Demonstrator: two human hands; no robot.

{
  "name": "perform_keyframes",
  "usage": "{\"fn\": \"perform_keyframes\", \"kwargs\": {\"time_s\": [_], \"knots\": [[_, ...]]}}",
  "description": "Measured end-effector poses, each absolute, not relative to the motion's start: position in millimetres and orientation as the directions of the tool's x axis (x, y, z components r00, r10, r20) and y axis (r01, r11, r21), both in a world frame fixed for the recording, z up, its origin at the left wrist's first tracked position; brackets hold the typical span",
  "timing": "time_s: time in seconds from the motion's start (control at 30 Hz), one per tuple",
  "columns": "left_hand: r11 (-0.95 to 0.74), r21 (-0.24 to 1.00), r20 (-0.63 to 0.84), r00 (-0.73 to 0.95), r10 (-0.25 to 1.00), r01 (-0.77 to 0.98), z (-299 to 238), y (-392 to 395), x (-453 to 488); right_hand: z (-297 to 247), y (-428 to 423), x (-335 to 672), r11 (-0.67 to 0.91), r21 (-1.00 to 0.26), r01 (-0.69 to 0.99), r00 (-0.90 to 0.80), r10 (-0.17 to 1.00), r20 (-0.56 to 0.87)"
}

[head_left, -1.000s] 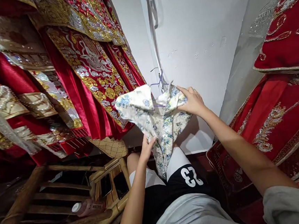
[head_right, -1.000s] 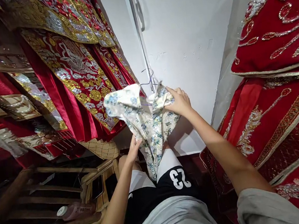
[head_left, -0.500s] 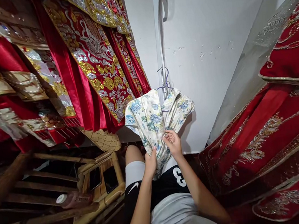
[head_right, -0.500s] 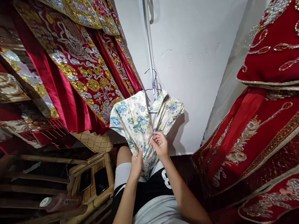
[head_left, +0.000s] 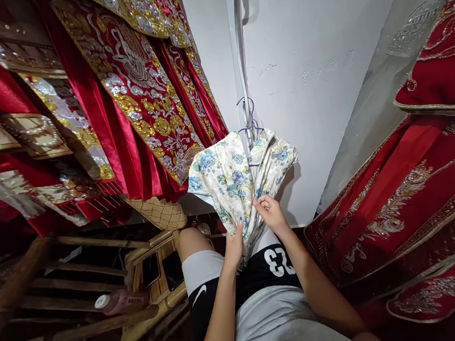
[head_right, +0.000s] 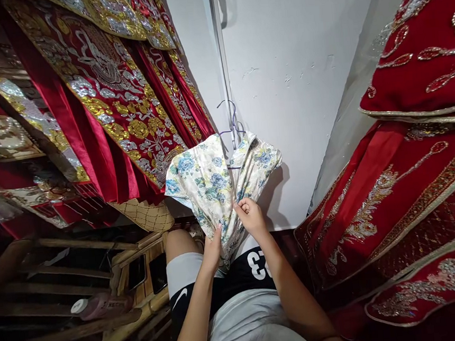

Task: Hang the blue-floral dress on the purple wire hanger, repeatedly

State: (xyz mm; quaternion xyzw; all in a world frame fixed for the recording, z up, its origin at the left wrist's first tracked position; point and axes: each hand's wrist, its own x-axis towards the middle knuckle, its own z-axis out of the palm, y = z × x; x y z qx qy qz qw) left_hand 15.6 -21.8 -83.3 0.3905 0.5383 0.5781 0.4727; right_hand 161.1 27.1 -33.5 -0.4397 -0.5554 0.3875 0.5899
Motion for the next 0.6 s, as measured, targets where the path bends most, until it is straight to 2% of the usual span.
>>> {"fn": "perform_keyframes", "kwargs": {"time_s": [0.17, 0.23, 0.3, 0.37, 0.6], "knots": [[-0.057, 0.989, 0.029, -0.199, 0.98, -0.134, -84, -20, 15, -30, 25, 166, 0.184, -0.982, -0.052, 0.005, 0.983, 0.184], [-0.009, 0.994, -0.017, -0.223, 0.975, -0.113, -84, -19, 13, -28, 23, 168, 0.172, -0.981, -0.088, 0.013, 0.985, 0.171], [0.094, 0.992, -0.118, -0.31, 0.943, -0.09, -83, -17, 7, -25, 19, 172, 0.193, -0.974, -0.116, 0.035, 0.981, 0.19], [0.131, 0.989, -0.15, -0.395, 0.906, -0.074, -81, -14, -1, -23, 14, 177, 0.226, -0.966, -0.126, 0.054, 0.974, 0.221], [-0.142, 0.99, 0.12, -0.503, 0.856, -0.005, -79, -13, -9, -17, 2, 183, 0.317, -0.948, -0.028, 0.123, 0.942, 0.311]]}}
